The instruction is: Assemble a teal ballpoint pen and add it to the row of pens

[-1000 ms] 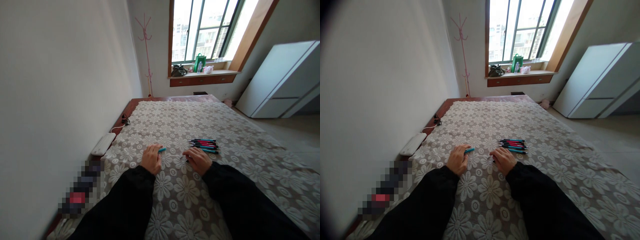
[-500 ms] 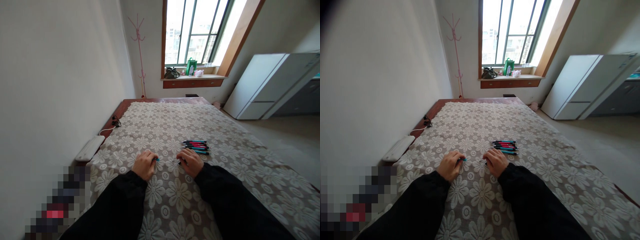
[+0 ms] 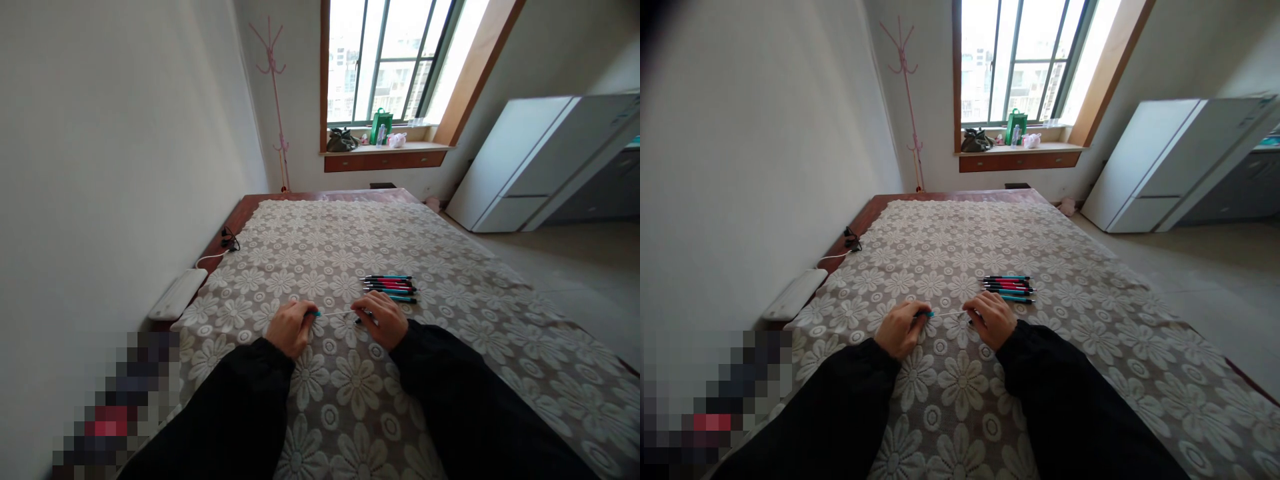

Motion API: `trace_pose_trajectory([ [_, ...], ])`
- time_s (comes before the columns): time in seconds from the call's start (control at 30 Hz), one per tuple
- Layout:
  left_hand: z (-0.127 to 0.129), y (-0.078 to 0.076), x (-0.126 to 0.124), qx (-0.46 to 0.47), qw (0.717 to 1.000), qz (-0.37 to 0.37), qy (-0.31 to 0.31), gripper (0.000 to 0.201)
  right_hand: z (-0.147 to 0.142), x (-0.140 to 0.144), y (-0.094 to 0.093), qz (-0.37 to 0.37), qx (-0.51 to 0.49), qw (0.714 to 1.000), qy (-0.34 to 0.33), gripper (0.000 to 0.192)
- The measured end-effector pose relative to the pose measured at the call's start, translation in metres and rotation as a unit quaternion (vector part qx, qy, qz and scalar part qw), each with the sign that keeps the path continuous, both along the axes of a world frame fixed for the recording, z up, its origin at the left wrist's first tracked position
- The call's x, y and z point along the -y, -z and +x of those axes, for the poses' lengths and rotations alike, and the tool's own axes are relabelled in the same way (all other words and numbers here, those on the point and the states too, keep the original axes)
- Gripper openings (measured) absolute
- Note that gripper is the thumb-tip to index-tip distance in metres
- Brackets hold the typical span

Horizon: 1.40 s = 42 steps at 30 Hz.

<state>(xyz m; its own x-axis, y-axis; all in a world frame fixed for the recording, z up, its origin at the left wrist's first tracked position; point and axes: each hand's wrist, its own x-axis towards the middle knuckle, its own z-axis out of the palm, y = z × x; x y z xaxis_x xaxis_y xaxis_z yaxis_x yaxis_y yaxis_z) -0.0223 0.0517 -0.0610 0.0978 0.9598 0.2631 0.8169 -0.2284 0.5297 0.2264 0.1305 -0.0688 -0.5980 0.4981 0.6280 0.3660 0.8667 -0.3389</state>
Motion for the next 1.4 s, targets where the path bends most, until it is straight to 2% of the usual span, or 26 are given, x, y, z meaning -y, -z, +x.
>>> trace_pose_trajectory([
  [0.13, -0.001, 0.004, -0.001, 0.026, 0.999, 0.018, 0.025, 0.021, 0.000, 0.002, -0.002, 0.000, -0.020, 1.000, 0.000, 0.012],
  [0.23, -0.001, 0.004, 0.001, 0.079, 0.995, 0.044, 0.033, 0.020, 0.000, 0.004, -0.004, -0.004, -0.037, 0.999, 0.013, 0.012],
  [0.47, 0.009, -0.004, 0.009, 0.234, 0.960, 0.123, 0.091, 0.019, 0.002, 0.004, -0.006, -0.013, -0.047, 0.998, 0.045, 0.013],
  [0.67, 0.011, -0.005, 0.010, 0.256, 0.958, 0.112, 0.069, 0.012, 0.001, 0.005, -0.006, -0.019, -0.041, 0.998, 0.050, 0.014],
  [0.9, 0.010, 0.000, 0.010, 0.268, 0.954, 0.117, 0.071, 0.014, 0.000, 0.005, -0.006, -0.010, -0.045, 0.998, 0.043, 0.014],
  [1.0, 0.007, -0.003, 0.010, 0.227, 0.964, 0.130, 0.052, 0.015, 0.001, 0.004, -0.006, -0.010, -0.046, 0.998, 0.045, 0.014],
  [1.1, 0.002, -0.010, 0.009, 0.088, 0.987, 0.131, 0.027, 0.022, 0.001, 0.004, -0.006, -0.008, -0.047, 0.997, 0.059, 0.014],
  [1.2, -0.002, -0.014, 0.007, -0.042, 0.995, 0.087, -0.002, 0.032, 0.001, 0.003, -0.005, -0.009, -0.051, 0.996, 0.074, 0.014],
  [1.3, -0.003, -0.014, 0.006, -0.087, 0.994, 0.059, -0.019, 0.041, 0.001, 0.003, -0.006, -0.009, -0.051, 0.996, 0.068, 0.014],
  [1.4, -0.004, -0.013, 0.007, -0.100, 0.994, 0.049, 0.004, 0.051, 0.001, 0.004, -0.006, -0.009, -0.045, 0.997, 0.065, 0.015],
])
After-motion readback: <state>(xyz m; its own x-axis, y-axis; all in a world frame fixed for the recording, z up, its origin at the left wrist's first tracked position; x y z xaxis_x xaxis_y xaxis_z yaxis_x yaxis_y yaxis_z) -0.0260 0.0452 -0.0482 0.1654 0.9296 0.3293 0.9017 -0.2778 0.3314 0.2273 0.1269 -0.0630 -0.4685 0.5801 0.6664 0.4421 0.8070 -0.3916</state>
